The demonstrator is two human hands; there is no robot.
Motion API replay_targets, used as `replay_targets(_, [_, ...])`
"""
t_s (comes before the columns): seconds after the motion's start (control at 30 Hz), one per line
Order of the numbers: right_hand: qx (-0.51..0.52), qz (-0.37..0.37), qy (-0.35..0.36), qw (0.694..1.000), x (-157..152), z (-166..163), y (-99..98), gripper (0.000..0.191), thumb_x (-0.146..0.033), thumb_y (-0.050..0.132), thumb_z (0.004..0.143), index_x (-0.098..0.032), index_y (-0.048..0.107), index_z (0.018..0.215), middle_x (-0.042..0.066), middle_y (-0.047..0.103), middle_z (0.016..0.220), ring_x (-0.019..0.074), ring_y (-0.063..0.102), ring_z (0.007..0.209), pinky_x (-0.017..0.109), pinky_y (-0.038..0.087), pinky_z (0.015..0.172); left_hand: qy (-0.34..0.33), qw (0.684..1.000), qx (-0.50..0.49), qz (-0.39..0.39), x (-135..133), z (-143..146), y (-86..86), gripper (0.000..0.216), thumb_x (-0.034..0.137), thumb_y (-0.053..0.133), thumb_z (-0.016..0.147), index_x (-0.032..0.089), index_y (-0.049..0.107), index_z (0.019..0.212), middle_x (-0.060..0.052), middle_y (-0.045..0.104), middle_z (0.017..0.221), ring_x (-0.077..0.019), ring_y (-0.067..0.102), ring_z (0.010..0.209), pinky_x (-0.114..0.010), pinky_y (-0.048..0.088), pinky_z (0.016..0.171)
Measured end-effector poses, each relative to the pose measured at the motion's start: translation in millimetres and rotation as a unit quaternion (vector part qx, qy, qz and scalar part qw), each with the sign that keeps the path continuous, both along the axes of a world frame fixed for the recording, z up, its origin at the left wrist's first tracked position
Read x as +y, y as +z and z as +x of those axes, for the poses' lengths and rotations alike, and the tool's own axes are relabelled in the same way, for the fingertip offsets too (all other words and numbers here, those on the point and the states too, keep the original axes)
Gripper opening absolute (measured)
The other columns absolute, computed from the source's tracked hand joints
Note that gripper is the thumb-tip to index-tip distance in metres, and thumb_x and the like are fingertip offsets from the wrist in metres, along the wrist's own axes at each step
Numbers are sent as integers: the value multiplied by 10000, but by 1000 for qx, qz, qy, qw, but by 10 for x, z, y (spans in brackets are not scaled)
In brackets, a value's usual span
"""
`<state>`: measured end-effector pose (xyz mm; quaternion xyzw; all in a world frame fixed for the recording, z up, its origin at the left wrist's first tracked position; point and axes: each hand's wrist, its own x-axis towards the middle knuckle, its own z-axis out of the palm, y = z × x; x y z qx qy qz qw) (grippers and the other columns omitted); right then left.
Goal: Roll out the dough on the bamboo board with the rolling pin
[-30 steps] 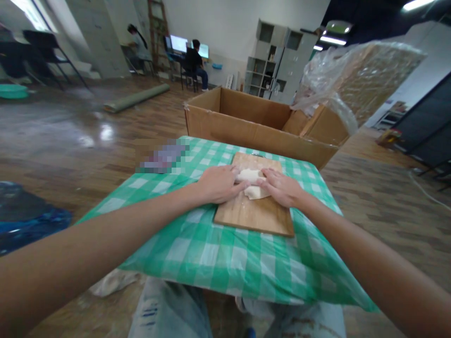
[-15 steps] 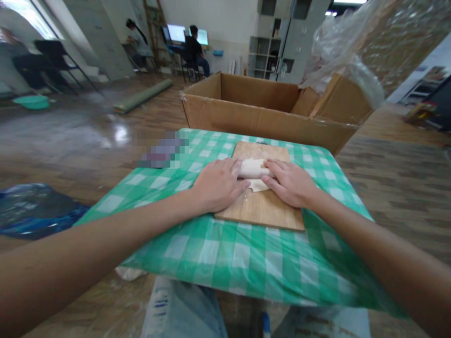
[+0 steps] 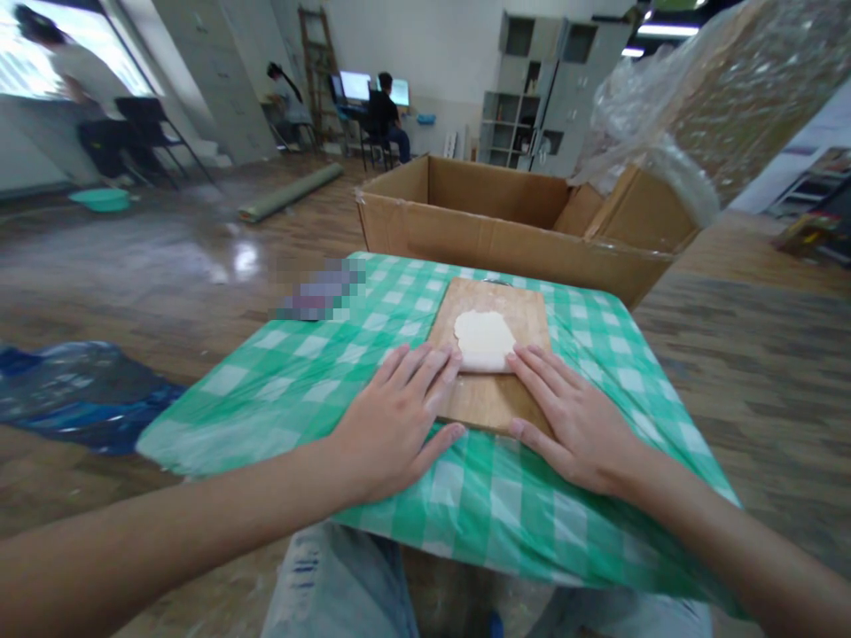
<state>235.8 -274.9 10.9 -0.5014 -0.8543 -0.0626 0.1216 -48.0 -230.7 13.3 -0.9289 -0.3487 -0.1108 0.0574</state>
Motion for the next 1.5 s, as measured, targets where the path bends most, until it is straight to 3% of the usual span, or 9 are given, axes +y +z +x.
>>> replay_targets(0.17, [0,-1,16,1000,-130,17,-27,830,-614,462,1041,-130,237,1677,151,304,1711,325,263,1590,563,296,1284,-15,1000,0,13,-97,-33,-15,740,565,407,1056,96,342,1625,-175,395,1661,-380,335,1532,-569,201,1283])
replay_targets(0.33, [9,-23,8,1000,20,30,23,823,-631,418,1050,-104,266,1664,152,309,1705,314,254,1593,557,300,1283,-12,1000,-13,-6,18,31,25,744,592,396,1051,99,376,1607,-177,437,1638,-355,377,1524,-538,234,1278])
replay_targets(0.57, [49,-91,-3,995,770,66,98,807,-655,263,1072,-75,378,1621,173,340,1677,300,276,1584,538,223,1306,20,999,-10,-29,593,204,7,730,580,260,1083,73,407,1589,-180,414,1657,-302,352,1558,-472,280,1262])
replay_targets(0.7, [56,-110,6,992,1375,24,111,653,-516,191,1121,-143,529,1537,133,474,1624,271,373,1547,512,304,1281,73,997,-11,-37,1016,293,15,712,586,210,1083,116,486,1542,-184,505,1592,-357,432,1500,-504,405,1149])
replay_targets(0.83, [46,-84,-18,995,1844,-64,155,361,-401,470,1102,-222,643,1363,111,636,1437,273,630,1269,493,539,1061,100,994,-9,-48,1401,339,-2,715,594,146,1084,139,598,1400,-201,644,1394,-348,596,1315,-477,466,1033])
replay_targets(0.93, [45,-75,-26,996,1999,-102,168,398,-402,680,1004,-182,629,1333,93,643,1340,276,668,1125,480,589,940,134,989,-20,-64,1581,345,-51,799,660,120,1061,110,567,1428,-232,635,1378,-351,631,1236,-481,468,1003])
replay_targets(1.1, [36,-67,-23,997,1890,-66,129,317,-390,531,1080,-216,664,1309,103,654,1386,261,652,1216,478,546,1042,115,992,-12,-54,1521,335,-51,781,633,121,1069,106,585,1413,-241,635,1376,-367,607,1268,-489,461,1007])
replay_targets(1.27, [47,-59,-36,996,1412,13,49,613,-481,193,1128,-167,577,1488,108,561,1563,269,431,1514,502,348,1252,88,995,-32,-20,1206,336,-2,729,626,183,1071,129,643,1340,-201,667,1352,-369,570,1338,-487,429,1073])
replay_targets(1.5, [7,-19,-23,1000,625,-26,30,688,-533,302,1095,-75,403,1599,207,380,1663,296,345,1559,556,326,1254,33,998,-45,4,691,235,-66,791,683,280,1038,98,497,1524,-196,490,1598,-349,423,1494,-487,273,1219])
